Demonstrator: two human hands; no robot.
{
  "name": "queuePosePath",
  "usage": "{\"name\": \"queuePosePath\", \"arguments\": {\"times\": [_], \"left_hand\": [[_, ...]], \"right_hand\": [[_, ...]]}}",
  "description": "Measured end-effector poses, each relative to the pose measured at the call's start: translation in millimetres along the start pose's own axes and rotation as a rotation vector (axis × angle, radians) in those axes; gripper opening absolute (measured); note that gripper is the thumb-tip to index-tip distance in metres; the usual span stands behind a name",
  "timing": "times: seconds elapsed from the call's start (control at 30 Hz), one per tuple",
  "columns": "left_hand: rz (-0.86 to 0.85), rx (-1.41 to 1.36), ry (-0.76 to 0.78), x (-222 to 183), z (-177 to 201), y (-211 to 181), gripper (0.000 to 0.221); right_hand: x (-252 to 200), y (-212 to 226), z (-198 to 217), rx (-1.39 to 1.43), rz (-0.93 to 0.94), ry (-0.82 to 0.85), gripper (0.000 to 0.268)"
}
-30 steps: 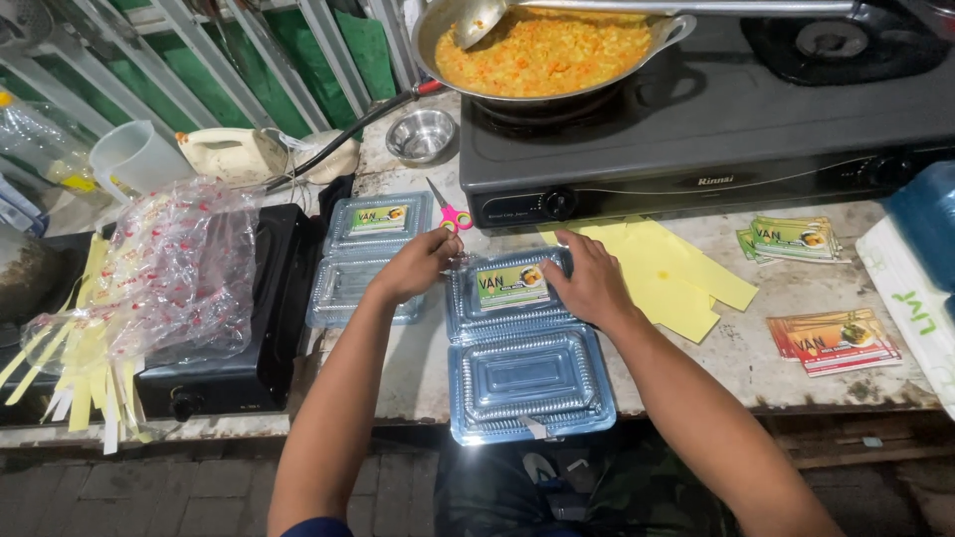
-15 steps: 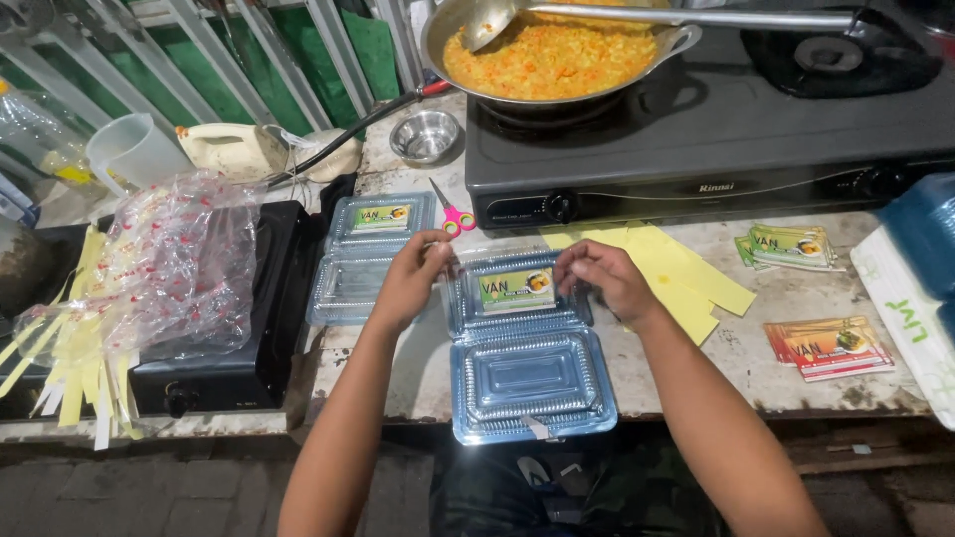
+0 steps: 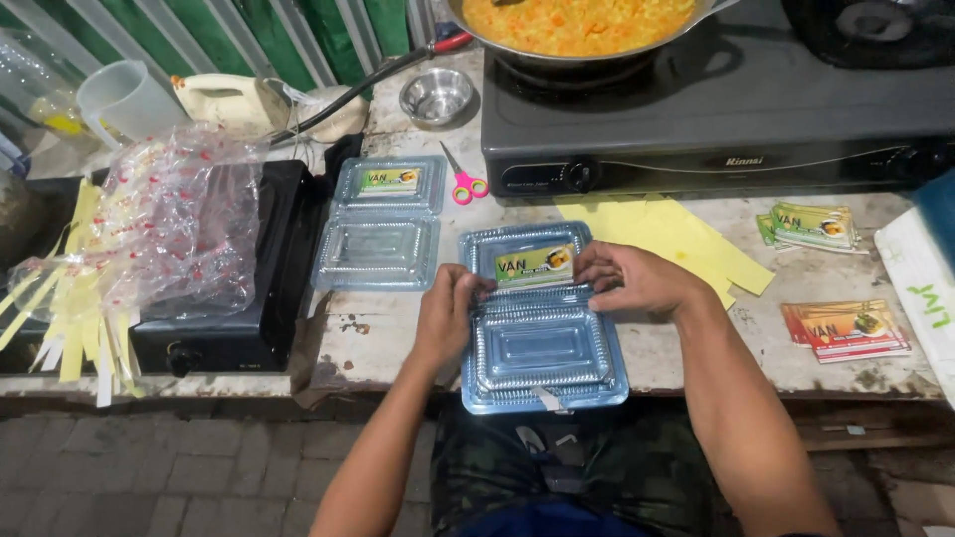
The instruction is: Applying adhesive labels to the lids of clear plastic food containers in a kitchen or production area.
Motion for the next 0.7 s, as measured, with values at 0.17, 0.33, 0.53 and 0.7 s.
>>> {"name": "queuePosePath", "arguments": {"times": [0.17, 0.33, 0.53, 0.7], "left_hand": [[-0.036, 0.059, -0.166, -8, -11, 6, 0.033], [-0.031, 0.044, -0.3, -9, -18, -2, 0.033], [-0.056, 0.11, -0.375, -9, -22, 26, 0.033], [-0.075, 0.101, -0.394, -10, -25, 1, 0.033]], "right_hand": [[1, -5, -2, -0.046, 0.04, -0.012, 0.051], [1, 3, 0, -0.144, 0.107, -0.082, 0.015], [3, 1, -2, -0.079, 0.133, -0.068, 0.018], [5, -4, -3, -0.051, 0.169, -0.055, 0.019]]}}
Point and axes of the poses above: each hand's wrist, its own x-axis towards the middle knuckle, its own z-axis out of the back of the hand, y = z × x, the point moved 2 cm from there along x, towards the middle knuckle, and after that the axes turned 5 degrees about -x, right-handed, at the moved point
